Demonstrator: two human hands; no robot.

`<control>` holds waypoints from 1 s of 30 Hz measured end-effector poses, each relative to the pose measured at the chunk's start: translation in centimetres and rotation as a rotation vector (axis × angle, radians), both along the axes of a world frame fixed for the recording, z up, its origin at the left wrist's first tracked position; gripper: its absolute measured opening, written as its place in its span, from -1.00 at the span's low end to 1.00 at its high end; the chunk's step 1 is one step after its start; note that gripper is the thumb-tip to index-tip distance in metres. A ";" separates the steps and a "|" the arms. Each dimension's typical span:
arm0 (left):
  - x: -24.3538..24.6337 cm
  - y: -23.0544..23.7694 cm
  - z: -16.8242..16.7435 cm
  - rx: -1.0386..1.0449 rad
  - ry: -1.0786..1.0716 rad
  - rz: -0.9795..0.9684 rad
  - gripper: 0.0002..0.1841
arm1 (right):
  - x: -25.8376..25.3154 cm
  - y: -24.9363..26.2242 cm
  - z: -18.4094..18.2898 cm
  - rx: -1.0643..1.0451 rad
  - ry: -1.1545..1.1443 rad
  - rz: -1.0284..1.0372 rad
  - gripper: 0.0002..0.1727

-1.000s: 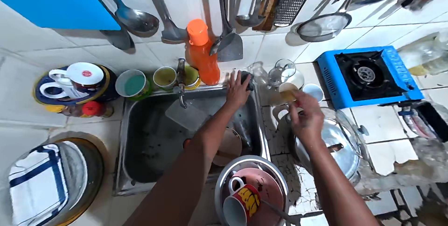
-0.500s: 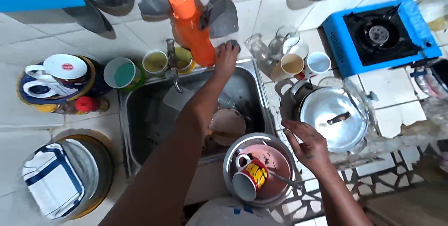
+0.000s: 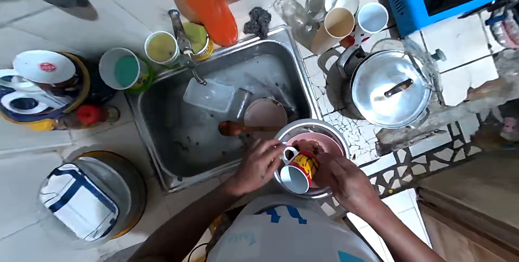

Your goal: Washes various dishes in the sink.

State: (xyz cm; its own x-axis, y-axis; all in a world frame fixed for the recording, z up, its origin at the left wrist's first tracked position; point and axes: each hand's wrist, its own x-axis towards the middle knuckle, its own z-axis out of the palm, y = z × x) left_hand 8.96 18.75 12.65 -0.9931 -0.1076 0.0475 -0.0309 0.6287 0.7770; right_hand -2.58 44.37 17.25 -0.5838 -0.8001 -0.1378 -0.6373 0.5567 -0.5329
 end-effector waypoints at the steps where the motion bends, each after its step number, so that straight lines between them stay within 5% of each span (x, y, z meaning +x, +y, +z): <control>1: 0.4 0.6 0.4 0.007 0.021 -0.075 -0.64 | -0.1 -0.3 -0.1 0.096 -0.017 0.020 -0.53; 5: -0.7 3.0 1.9 -0.076 -0.216 -0.397 -0.41 | -0.5 -1.6 -1.4 0.379 -0.116 0.068 -0.34; 8: -2.0 4.6 1.4 -0.141 -0.251 -0.374 -0.59 | -0.8 -2.8 -1.8 0.458 -0.122 0.093 -0.22; 13: -2.0 4.1 3.0 -0.175 -0.227 -0.301 -0.64 | -1.6 -3.5 -0.6 0.203 0.142 -0.050 -0.68; 21: 2.2 -2.9 6.3 -0.041 0.010 0.211 -0.64 | -4.0 -5.6 -3.7 0.267 0.314 -0.121 -0.66; 30: 6.3 -12.4 0.9 -0.162 -0.382 0.640 -0.66 | -5.6 -5.9 -2.7 0.224 0.199 -0.173 -0.70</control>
State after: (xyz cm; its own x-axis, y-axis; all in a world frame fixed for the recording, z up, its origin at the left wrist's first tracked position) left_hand 15.25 6.35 13.53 -0.6897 -0.6890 -0.2227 -0.6760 0.5025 0.5389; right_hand -8.22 38.50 14.53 -0.7410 -0.6499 -0.1688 -0.6028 0.7546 -0.2593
